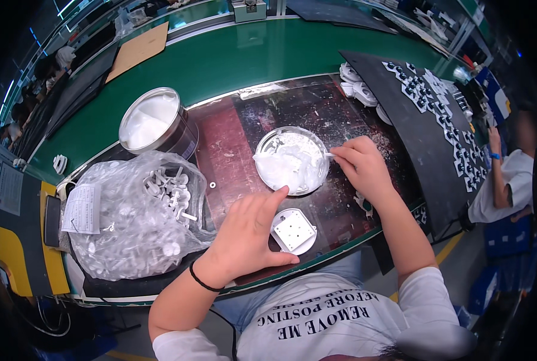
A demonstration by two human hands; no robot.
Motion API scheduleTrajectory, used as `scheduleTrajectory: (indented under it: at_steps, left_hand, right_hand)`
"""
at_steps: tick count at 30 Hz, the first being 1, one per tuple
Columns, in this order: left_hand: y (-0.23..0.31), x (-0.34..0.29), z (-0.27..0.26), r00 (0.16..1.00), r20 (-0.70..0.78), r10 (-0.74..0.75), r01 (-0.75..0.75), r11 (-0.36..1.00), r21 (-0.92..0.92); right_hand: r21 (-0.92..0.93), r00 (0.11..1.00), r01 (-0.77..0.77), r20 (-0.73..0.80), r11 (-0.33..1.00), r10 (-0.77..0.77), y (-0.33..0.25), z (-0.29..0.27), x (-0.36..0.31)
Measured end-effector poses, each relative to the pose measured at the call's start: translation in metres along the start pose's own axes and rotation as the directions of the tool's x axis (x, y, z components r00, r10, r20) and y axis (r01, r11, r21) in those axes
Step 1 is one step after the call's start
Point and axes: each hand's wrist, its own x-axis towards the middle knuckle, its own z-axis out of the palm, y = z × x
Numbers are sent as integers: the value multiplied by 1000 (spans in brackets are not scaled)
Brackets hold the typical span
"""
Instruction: The person assembles small white plastic components at a factory workstation. They repeatedly pick up a base unit, insert a small cylindrical piece into a central hole, and place the finished assembly onto a black tray. The process is repetitive and involves handling parts from a plastic bag and a metal container.
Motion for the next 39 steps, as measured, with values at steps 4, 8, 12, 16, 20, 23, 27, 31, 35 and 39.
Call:
scheduleTrajectory:
  at_steps: [4,8,12,16,20,23,27,31,35,39]
  left_hand:
    - [-1,-1,0,1000,27,-6,6,1000,-21]
    - [-1,-1,0,999,50,-13,15,999,-38]
    - [-3,0,-1,998,67,-9,13,998,-57]
    - [-5,0,-1,997,77,4,2,997,-79]
    - [-6,0,-2,995,102,-11,20,996,-86]
    - [-5,0,-3,992,127,-26,40,993,-113]
    - [-6,0,-4,993,119,1,13,993,-118]
    - [-8,-1,-2,994,104,30,-16,991,-131]
    - [-7,0,-2,993,110,37,-22,991,-136]
    - [-7,-1,-2,992,118,32,-15,990,-140]
  right_hand:
    - [-27,999,40,11,999,-39,1,6,0]
    - [-54,997,79,14,995,-78,4,8,-1]
    - [-59,994,109,22,992,-108,5,8,-2]
    - [-47,996,83,26,995,-82,4,5,-2]
    - [19,1000,19,1,1000,-19,2,3,-3]
    - [78,998,-62,22,995,61,-1,-2,-5]
    - [181,990,-143,47,973,137,-3,-6,-9]
    - [332,928,-370,179,868,327,-17,-15,-12]
    - [408,915,-404,200,819,352,-21,-17,-18]
    - [369,925,-380,171,848,340,-23,-19,-14]
